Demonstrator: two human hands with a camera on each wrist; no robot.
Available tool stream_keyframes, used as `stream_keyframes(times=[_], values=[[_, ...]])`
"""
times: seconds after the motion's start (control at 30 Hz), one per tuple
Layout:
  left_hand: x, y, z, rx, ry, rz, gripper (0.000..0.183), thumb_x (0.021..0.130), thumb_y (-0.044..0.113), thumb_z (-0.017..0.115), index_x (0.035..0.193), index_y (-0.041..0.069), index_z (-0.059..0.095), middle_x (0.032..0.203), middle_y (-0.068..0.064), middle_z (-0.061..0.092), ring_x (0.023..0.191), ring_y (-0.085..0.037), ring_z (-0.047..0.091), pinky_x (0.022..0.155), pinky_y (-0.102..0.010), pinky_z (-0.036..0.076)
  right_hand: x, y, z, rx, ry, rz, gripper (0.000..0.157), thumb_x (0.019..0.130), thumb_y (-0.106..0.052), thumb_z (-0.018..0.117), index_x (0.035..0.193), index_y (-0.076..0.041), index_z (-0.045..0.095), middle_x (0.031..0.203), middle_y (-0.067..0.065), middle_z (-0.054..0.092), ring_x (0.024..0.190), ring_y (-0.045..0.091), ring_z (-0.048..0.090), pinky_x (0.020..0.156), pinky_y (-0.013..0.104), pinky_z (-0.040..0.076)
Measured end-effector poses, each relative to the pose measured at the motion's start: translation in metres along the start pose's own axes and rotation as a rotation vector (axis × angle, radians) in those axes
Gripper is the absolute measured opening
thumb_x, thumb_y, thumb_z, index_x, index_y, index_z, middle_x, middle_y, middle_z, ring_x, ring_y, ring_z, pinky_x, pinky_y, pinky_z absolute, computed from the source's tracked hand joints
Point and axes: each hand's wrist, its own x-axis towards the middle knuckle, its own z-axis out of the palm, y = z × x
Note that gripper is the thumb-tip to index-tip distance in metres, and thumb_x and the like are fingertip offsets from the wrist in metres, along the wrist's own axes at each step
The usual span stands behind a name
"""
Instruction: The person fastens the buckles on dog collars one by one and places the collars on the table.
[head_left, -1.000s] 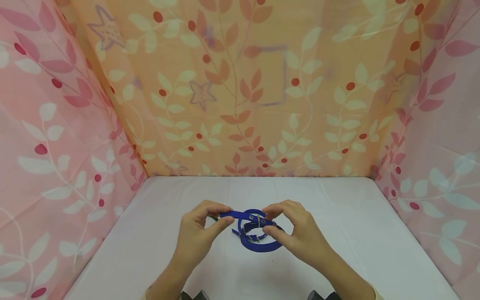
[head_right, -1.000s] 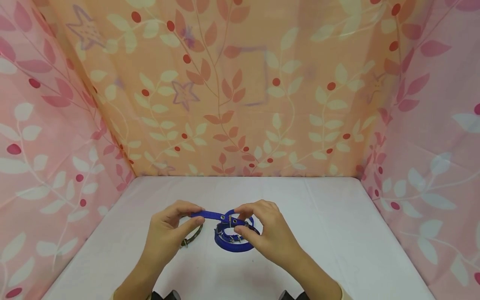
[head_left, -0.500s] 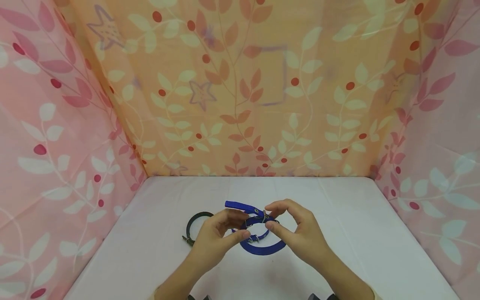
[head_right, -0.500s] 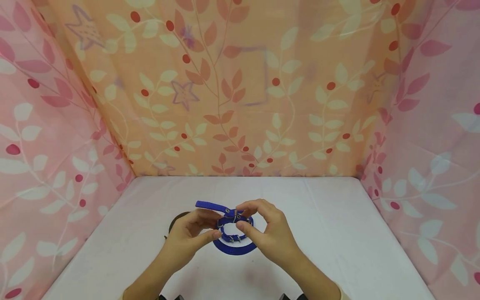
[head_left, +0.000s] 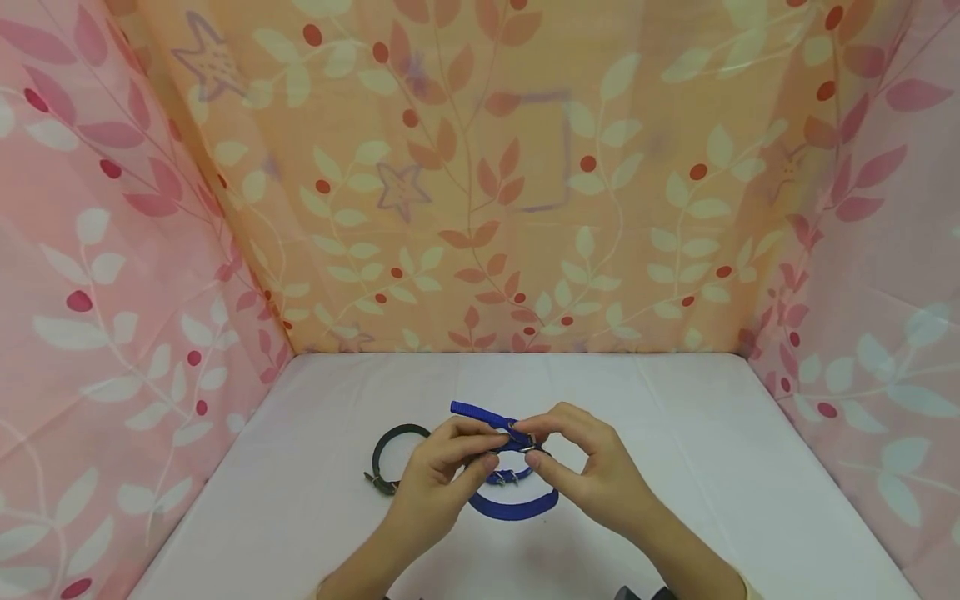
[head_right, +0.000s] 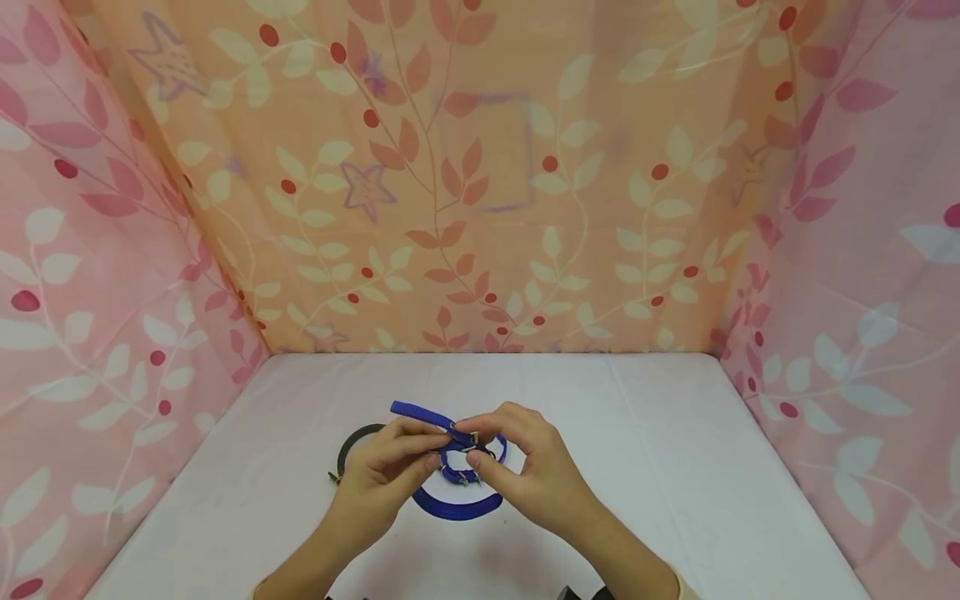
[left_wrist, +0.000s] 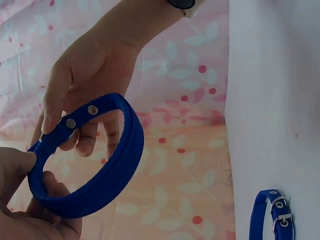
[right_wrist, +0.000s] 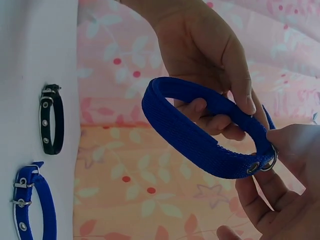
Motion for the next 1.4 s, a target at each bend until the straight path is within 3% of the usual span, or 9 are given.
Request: stream_keyframes(times=[0.33, 0.63, 0.9, 1.07, 1.2, 1.4], values=[[-0.0030, 0.0046, 0.0039, 0.020, 0.009, -0.113, 0.023, 0.100, 0.013, 0.067, 0.121, 0.019, 0.074, 0.123, 0.000, 0.059, 0.120, -0.021, 0.057, 0.097, -0.027, 0.055, -0.0010, 0.0001, 0.0006, -0.085, 0.002, -0.025, 0.036, 0.091, -0.013, 0.079, 0.122, -0.028, 0.070, 0.120, -0.009, 0.066, 0.115, 0.013, 0.061, 0.100, 0.030, 0.051], [-0.0039, 0.0038, 0.0084, 0.042, -0.040, -0.023, 0.022, 0.099, 0.006, 0.067, 0.117, 0.015, 0.076, 0.121, -0.001, 0.063, 0.116, -0.020, 0.062, 0.094, -0.029, 0.058, 0.0005, 0.0011, 0.0030, -0.083, 0.106, -0.166, 0.034, 0.085, -0.001, 0.081, 0.109, -0.024, 0.073, 0.107, -0.007, 0.072, 0.107, 0.015, 0.064, 0.098, 0.025, 0.048], [-0.0045, 0.0020, 0.0086, 0.073, -0.051, 0.006, 0.025, 0.098, 0.003, 0.067, 0.117, 0.016, 0.077, 0.123, 0.000, 0.062, 0.116, -0.020, 0.062, 0.091, -0.031, 0.059, -0.0013, -0.0002, 0.0017, -0.116, 0.071, -0.159, 0.037, 0.085, -0.003, 0.082, 0.114, -0.023, 0.073, 0.108, -0.009, 0.071, 0.109, 0.015, 0.062, 0.100, 0.025, 0.046], [-0.0042, 0.0014, 0.0090, 0.089, -0.082, 0.017, 0.030, 0.096, 0.000, 0.066, 0.118, 0.018, 0.076, 0.120, 0.002, 0.061, 0.117, -0.020, 0.060, 0.091, -0.032, 0.059, 0.0004, -0.0002, 0.0027, -0.103, 0.077, -0.209, 0.042, 0.082, 0.001, 0.082, 0.117, -0.021, 0.072, 0.110, -0.007, 0.070, 0.108, 0.015, 0.063, 0.100, 0.023, 0.047], [-0.0029, 0.0033, 0.0100, 0.063, -0.083, -0.030, 0.032, 0.095, 0.000, 0.068, 0.120, 0.020, 0.071, 0.118, 0.002, 0.062, 0.112, -0.018, 0.064, 0.092, -0.031, 0.058, 0.0012, -0.0023, 0.0008, -0.116, 0.078, -0.222, 0.042, 0.081, 0.001, 0.083, 0.116, -0.018, 0.072, 0.110, -0.007, 0.071, 0.108, 0.015, 0.063, 0.101, 0.023, 0.046], [-0.0025, 0.0059, 0.0074, -0.039, 0.026, -0.183, 0.045, 0.089, 0.000, 0.076, 0.127, 0.016, 0.056, 0.117, -0.003, 0.065, 0.104, -0.022, 0.066, 0.094, -0.026, 0.057, 0.0012, -0.0029, -0.0019, -0.163, 0.041, -0.170, 0.037, 0.084, -0.005, 0.083, 0.116, -0.021, 0.072, 0.107, -0.011, 0.071, 0.107, 0.011, 0.062, 0.101, 0.028, 0.043]])
